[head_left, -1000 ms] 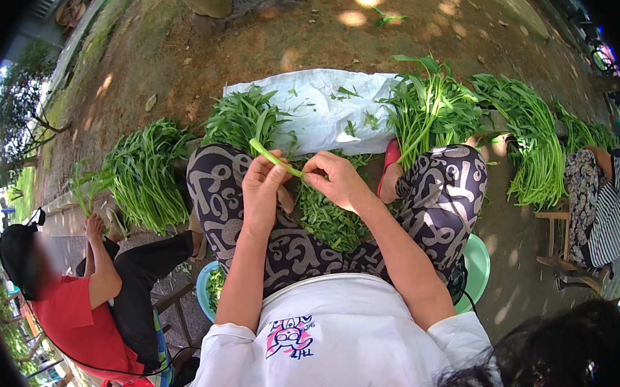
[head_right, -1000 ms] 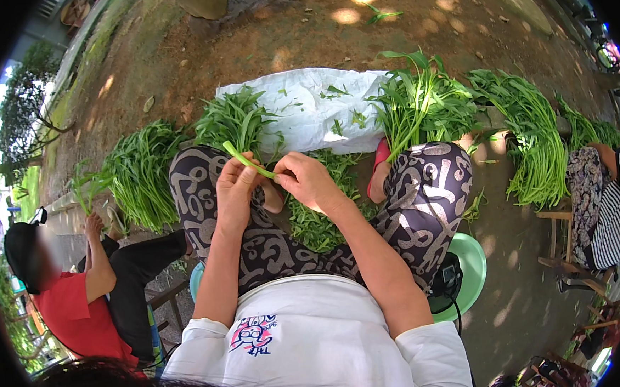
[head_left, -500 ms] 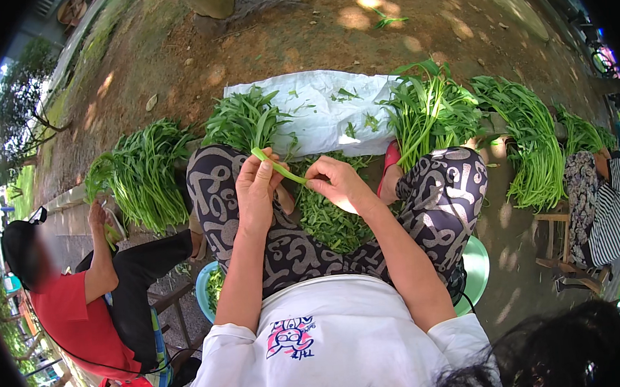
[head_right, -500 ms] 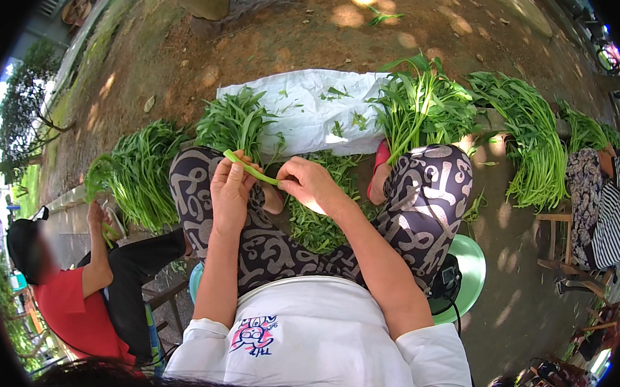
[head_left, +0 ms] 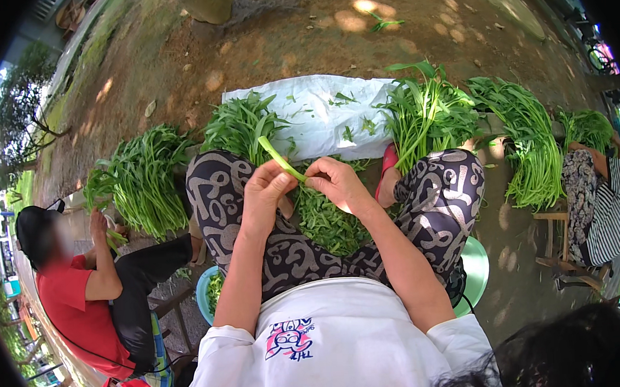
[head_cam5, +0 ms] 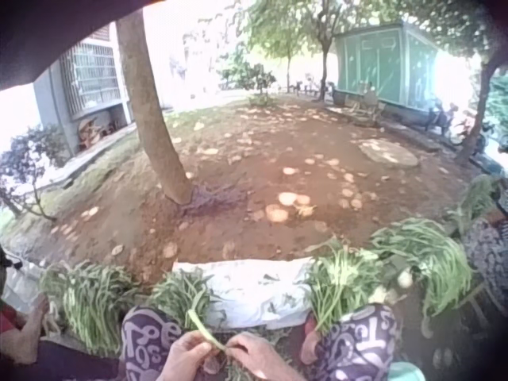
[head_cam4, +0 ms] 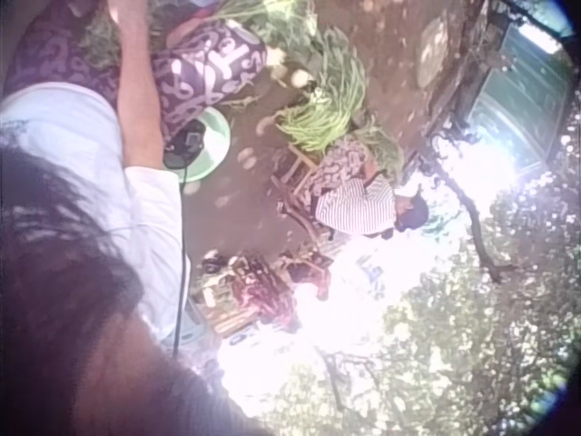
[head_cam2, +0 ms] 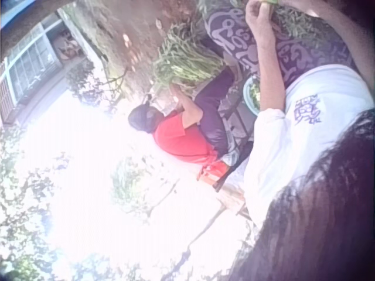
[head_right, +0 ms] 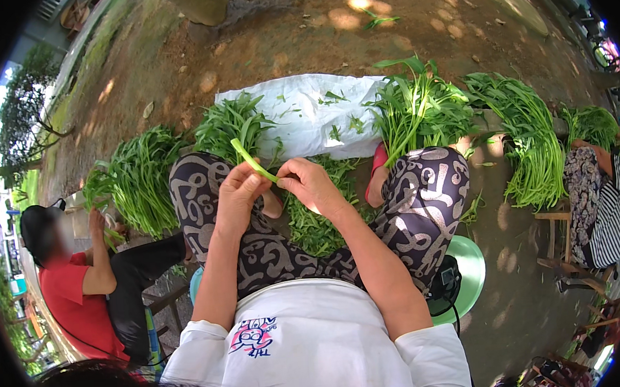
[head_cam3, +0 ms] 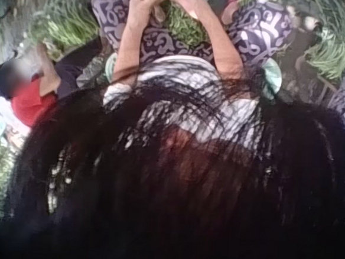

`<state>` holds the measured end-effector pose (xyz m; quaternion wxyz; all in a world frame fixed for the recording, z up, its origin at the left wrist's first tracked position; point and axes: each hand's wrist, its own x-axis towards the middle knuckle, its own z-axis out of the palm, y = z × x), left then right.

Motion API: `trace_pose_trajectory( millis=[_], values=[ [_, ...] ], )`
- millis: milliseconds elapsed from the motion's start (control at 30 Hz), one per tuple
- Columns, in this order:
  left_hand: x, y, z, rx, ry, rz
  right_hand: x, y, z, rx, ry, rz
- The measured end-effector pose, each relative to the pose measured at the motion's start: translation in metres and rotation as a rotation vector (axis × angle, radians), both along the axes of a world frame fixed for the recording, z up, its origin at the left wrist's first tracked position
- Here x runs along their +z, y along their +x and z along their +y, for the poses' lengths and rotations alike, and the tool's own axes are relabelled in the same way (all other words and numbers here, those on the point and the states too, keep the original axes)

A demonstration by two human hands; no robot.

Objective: The person picks leaves from stalks of green vegetables by hand and places them onto a white cloth.

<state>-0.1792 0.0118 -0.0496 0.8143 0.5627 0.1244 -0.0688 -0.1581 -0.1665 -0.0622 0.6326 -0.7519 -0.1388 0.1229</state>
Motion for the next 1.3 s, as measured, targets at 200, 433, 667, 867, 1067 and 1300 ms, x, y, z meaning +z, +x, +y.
trace_pose_trajectory(
  millis=[200,433,667,867,1067,1300],
  values=[
    [-0.002,-0.005,0.001,-0.108,0.301,-0.005,-0.002,-0.002,0.003,0.032,-0.076,-0.123],
    [-0.005,-0.005,-0.009,-0.05,0.314,-0.075,0.002,-0.003,0.007,0.017,-0.058,0.01],
    [-0.009,-0.004,-0.005,-0.095,0.244,-0.018,0.006,-0.002,0.008,-0.002,-0.037,-0.069],
    [-0.013,-0.006,-0.002,-0.192,0.319,-0.037,-0.001,-0.004,0.007,0.054,-0.167,-0.178],
    [-0.012,-0.006,0.007,-0.303,0.077,-0.049,-0.004,-0.002,-0.001,0.177,0.247,0.319],
    [0.009,-0.008,0.006,-0.374,-0.234,-0.012,0.006,-0.003,-0.004,0.258,0.563,0.475]
  ],
)
